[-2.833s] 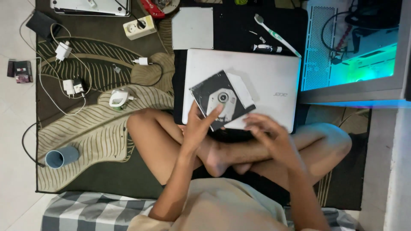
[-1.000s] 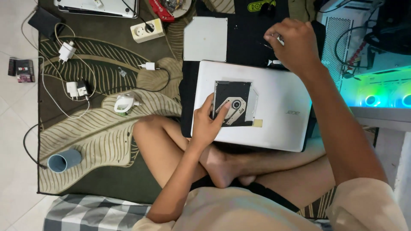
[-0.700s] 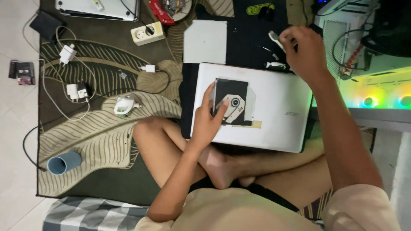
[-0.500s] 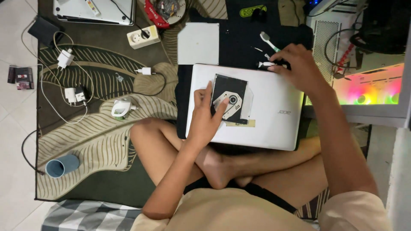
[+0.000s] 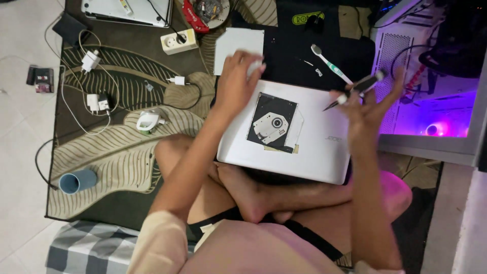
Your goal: Concluding work on a CD drive by cleaning connectors with a brush, connecting ribbon cables, and using a screwdriver to secure parts.
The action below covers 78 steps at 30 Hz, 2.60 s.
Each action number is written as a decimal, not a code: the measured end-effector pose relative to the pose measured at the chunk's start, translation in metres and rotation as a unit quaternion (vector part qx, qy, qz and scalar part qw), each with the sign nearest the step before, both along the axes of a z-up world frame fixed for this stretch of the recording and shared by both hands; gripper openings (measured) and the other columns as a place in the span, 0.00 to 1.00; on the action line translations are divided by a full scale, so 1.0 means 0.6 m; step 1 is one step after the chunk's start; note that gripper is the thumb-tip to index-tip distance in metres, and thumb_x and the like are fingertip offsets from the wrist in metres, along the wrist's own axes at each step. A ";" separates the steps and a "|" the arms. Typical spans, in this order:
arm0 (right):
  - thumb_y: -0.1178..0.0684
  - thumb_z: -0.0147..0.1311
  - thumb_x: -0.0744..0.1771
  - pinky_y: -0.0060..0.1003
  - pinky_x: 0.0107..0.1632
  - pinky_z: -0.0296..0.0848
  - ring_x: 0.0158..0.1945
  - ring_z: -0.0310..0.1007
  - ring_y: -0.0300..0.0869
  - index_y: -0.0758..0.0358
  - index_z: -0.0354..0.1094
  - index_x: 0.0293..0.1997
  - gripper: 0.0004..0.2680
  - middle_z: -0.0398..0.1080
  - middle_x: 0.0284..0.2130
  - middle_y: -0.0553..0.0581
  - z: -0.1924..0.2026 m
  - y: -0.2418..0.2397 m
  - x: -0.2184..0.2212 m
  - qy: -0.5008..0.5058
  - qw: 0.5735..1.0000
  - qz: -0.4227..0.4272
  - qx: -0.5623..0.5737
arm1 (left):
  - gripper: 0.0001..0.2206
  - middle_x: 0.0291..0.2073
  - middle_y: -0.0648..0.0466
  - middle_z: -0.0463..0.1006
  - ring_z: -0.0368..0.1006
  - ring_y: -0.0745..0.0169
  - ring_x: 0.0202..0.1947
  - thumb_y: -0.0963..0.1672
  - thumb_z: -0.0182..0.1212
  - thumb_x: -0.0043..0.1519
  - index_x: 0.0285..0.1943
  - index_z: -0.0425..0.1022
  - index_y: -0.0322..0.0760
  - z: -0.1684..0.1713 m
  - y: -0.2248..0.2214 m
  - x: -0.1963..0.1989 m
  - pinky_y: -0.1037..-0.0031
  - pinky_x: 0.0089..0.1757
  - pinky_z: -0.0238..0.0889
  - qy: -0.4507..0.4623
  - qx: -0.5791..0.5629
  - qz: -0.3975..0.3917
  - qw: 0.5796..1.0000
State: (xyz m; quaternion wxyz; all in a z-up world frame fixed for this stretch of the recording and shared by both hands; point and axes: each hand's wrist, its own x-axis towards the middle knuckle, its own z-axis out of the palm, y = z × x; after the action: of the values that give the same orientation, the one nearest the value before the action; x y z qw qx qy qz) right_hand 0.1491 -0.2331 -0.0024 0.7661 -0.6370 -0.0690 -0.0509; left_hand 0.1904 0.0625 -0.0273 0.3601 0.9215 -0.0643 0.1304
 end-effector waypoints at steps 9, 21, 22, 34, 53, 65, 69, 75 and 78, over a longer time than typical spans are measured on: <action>0.60 0.52 0.75 0.56 0.62 0.82 0.48 0.81 0.58 0.41 0.34 0.79 0.27 0.66 0.53 0.66 -0.067 0.024 -0.048 0.038 0.998 -0.038 -0.042 | 0.10 0.46 0.51 0.70 0.66 0.49 0.43 0.44 0.71 0.61 0.49 0.80 0.40 -0.079 0.013 0.132 0.59 0.39 0.64 -0.098 0.094 -0.007 0.991; 0.61 0.49 0.77 0.54 0.61 0.82 0.46 0.80 0.58 0.43 0.34 0.79 0.24 0.65 0.53 0.69 -0.050 0.032 -0.053 0.006 0.993 -0.031 -0.110 | 0.05 0.44 0.55 0.71 0.66 0.53 0.48 0.44 0.61 0.68 0.48 0.79 0.42 -0.018 0.055 0.043 0.61 0.50 0.57 -0.054 -0.021 -0.008 0.998; 0.61 0.49 0.77 0.54 0.61 0.82 0.46 0.80 0.58 0.43 0.34 0.79 0.24 0.65 0.53 0.69 -0.050 0.034 -0.054 0.008 0.994 -0.031 -0.109 | 0.05 0.44 0.55 0.71 0.66 0.53 0.48 0.44 0.61 0.68 0.48 0.79 0.42 -0.020 0.064 0.043 0.61 0.50 0.57 -0.053 -0.021 -0.008 0.998; 0.63 0.54 0.75 0.45 0.57 0.83 0.40 0.80 0.50 0.48 0.36 0.79 0.26 0.69 0.51 0.67 -0.045 0.041 -0.056 0.031 0.993 -0.056 -0.103 | 0.21 0.30 0.64 0.68 0.63 0.70 0.34 0.59 0.65 0.59 0.33 0.66 0.47 -0.094 0.142 0.031 0.75 0.38 0.57 0.213 -0.220 0.179 0.935; 0.59 0.54 0.73 0.34 0.36 0.70 0.35 0.70 0.42 0.58 0.49 0.76 0.21 0.62 0.34 0.56 -0.023 0.009 -0.038 0.052 0.971 0.037 -0.232 | 0.31 0.53 0.49 0.53 0.56 0.51 0.50 0.56 0.67 0.59 0.63 0.61 0.41 0.145 0.065 -0.233 0.67 0.45 0.51 0.229 -0.667 0.278 0.652; 0.57 0.60 0.71 0.48 0.47 0.57 0.46 0.65 0.55 0.59 0.73 0.64 0.12 0.70 0.44 0.60 -0.012 0.013 0.119 -0.164 0.705 0.089 -0.684 | 0.11 0.34 0.58 0.68 0.64 0.72 0.30 0.47 0.54 0.70 0.53 0.69 0.36 -0.025 -0.018 -0.430 0.81 0.34 0.59 0.263 -0.761 0.127 0.579; 0.63 0.57 0.72 0.47 0.42 0.66 0.41 0.69 0.54 0.69 0.73 0.66 0.13 0.68 0.43 0.63 -0.019 0.015 0.129 -0.125 0.743 0.161 -0.638 | 0.20 0.48 0.61 0.73 0.70 0.73 0.51 0.48 0.55 0.68 0.65 0.72 0.32 -0.002 0.006 -0.425 0.79 0.51 0.65 0.287 -0.674 0.114 0.671; 0.66 0.57 0.71 0.46 0.50 0.63 0.46 0.67 0.54 0.70 0.69 0.49 0.04 0.69 0.42 0.64 -0.026 0.057 0.048 -0.277 0.839 0.067 -0.463 | 0.25 0.56 0.49 0.79 0.75 0.60 0.54 0.50 0.59 0.64 0.67 0.72 0.32 0.005 0.043 -0.406 0.71 0.52 0.69 0.267 -0.630 0.134 0.717; 0.49 0.71 0.64 0.60 0.59 0.59 0.58 0.66 0.62 0.62 0.64 0.54 0.19 0.67 0.52 0.64 0.027 0.146 -0.074 -0.116 0.868 0.064 -0.478 | 0.25 0.54 0.42 0.80 0.76 0.51 0.56 0.50 0.58 0.67 0.69 0.69 0.32 0.028 0.044 -0.381 0.58 0.58 0.68 0.240 -0.614 0.220 0.719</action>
State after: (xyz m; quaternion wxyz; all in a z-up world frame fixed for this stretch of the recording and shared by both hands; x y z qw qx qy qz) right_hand 0.1047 -0.1454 0.0140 0.3559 -0.9090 -0.2139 -0.0363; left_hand -0.0381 0.0891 -0.0104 0.8111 0.4872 0.3235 -0.0089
